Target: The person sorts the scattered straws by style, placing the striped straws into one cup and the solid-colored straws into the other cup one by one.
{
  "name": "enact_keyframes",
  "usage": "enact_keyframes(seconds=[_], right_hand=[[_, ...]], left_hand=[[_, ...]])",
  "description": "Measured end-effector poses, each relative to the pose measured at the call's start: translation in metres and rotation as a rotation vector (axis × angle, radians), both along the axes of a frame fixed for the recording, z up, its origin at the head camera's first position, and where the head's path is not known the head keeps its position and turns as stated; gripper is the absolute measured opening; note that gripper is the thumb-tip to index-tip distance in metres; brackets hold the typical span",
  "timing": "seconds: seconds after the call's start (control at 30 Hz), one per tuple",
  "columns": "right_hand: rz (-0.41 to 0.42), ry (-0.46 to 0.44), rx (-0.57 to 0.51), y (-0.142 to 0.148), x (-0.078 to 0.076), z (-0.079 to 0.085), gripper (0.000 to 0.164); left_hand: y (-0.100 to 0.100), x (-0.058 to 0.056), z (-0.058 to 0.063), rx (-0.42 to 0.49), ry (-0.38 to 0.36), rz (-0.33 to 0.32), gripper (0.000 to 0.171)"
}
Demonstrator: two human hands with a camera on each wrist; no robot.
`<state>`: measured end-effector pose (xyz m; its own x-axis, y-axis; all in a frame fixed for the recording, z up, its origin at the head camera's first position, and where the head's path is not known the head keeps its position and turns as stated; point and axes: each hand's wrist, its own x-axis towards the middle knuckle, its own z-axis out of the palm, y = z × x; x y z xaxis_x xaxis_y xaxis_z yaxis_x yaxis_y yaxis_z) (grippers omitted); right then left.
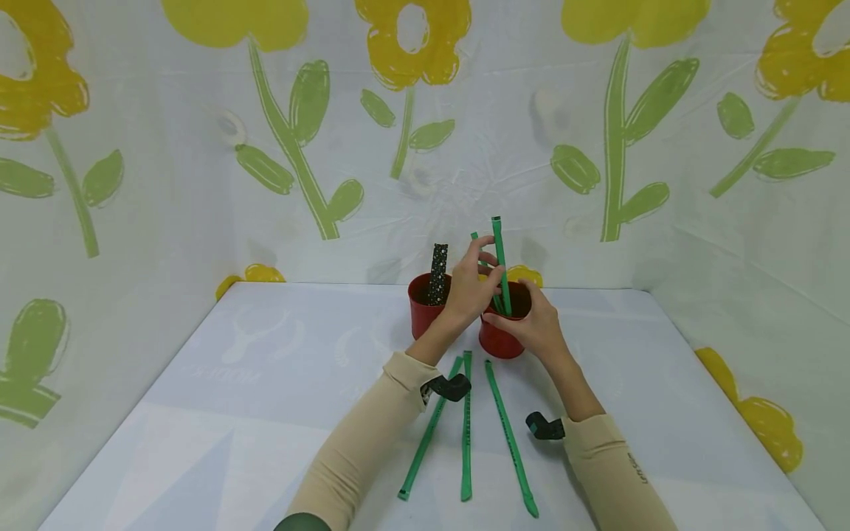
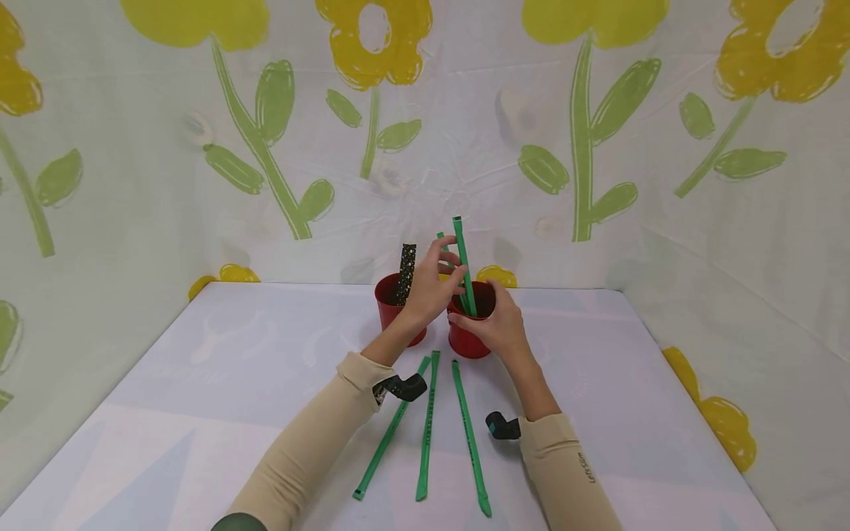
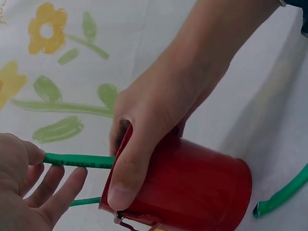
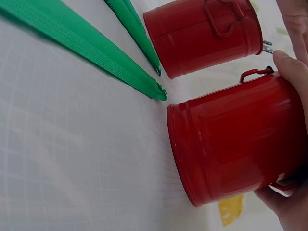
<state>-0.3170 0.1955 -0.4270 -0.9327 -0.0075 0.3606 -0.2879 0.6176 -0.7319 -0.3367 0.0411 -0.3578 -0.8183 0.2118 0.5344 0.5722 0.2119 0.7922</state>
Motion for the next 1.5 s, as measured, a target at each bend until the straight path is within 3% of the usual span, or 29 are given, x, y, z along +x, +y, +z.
enact_keyframes(seconds=[1.13, 1.5], right_hand=[[-0.009, -0.005, 0.004, -0.002, 0.001, 0.001, 0.091], [-0.006, 0.020, -0.005, 0.000, -0.001, -0.001, 0.090]], left_hand=[[-0.008, 0.001, -0.006, -0.058, -0.015, -0.023, 0.052], [-0.024, 0.009, -0.018, -0.067, -0.006, -0.001, 0.051]])
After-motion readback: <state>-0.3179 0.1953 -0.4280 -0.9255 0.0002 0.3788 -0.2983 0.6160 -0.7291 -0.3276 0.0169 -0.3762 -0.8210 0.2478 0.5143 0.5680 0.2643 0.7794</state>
